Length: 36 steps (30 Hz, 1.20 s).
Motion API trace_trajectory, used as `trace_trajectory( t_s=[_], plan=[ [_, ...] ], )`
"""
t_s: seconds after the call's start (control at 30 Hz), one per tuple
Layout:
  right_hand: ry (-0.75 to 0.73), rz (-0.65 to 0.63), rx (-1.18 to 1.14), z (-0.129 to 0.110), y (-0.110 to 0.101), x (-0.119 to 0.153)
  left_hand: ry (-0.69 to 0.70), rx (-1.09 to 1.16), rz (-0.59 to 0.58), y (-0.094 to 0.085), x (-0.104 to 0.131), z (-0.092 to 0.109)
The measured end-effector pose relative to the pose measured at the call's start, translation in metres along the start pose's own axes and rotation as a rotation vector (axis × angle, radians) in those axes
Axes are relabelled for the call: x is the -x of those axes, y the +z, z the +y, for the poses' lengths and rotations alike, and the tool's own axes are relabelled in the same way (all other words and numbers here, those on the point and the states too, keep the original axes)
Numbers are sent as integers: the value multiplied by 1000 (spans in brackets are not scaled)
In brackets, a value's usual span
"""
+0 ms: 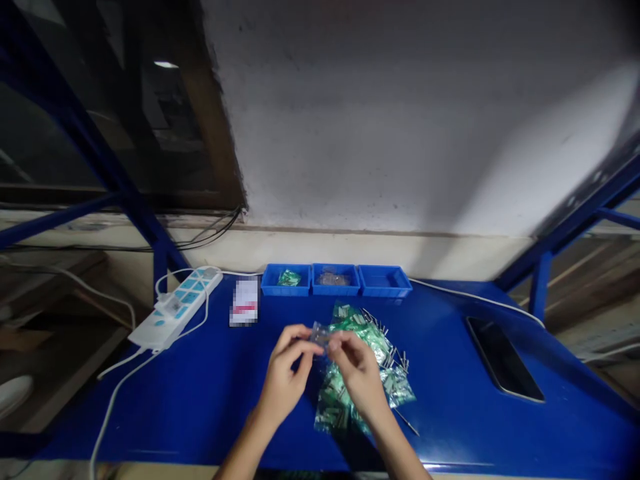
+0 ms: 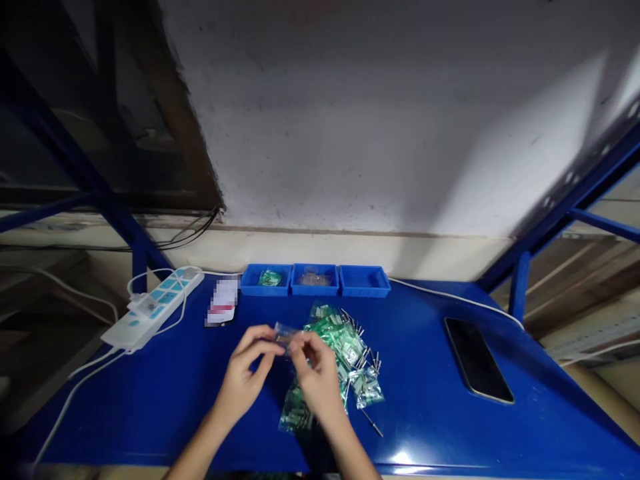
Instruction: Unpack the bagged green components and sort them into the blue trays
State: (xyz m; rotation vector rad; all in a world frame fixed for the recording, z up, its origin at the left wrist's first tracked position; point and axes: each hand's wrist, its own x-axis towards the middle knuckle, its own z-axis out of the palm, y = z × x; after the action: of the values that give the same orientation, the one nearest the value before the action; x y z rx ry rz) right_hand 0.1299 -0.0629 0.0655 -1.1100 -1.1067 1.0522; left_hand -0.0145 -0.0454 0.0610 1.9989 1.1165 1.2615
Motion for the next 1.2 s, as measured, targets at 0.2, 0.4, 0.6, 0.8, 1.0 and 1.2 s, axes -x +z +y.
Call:
trace_trajectory(
  t_s=[0.2,0.4,0.6,0.8,1.0,1.2],
  plan=[
    [-336,191,117,-38,-4,-50,-15,154,-17,-2,-68,29],
    [-601,77,378,-66,-17,-61,-122,310,44,-5,-93,46],
    [-604,63,392,-77,-31,-68,-158,414,-86,-2,-110,48],
    [-466,-21,200,-77,-26,-87,-75,357,122,-1,-114,42],
    [-294,-106,194,-68,-26,-91,22,165,129,-3,-113,22],
    [-166,-54,168,-58,-21,-104,143,52,29,4,-125,11]
  ],
)
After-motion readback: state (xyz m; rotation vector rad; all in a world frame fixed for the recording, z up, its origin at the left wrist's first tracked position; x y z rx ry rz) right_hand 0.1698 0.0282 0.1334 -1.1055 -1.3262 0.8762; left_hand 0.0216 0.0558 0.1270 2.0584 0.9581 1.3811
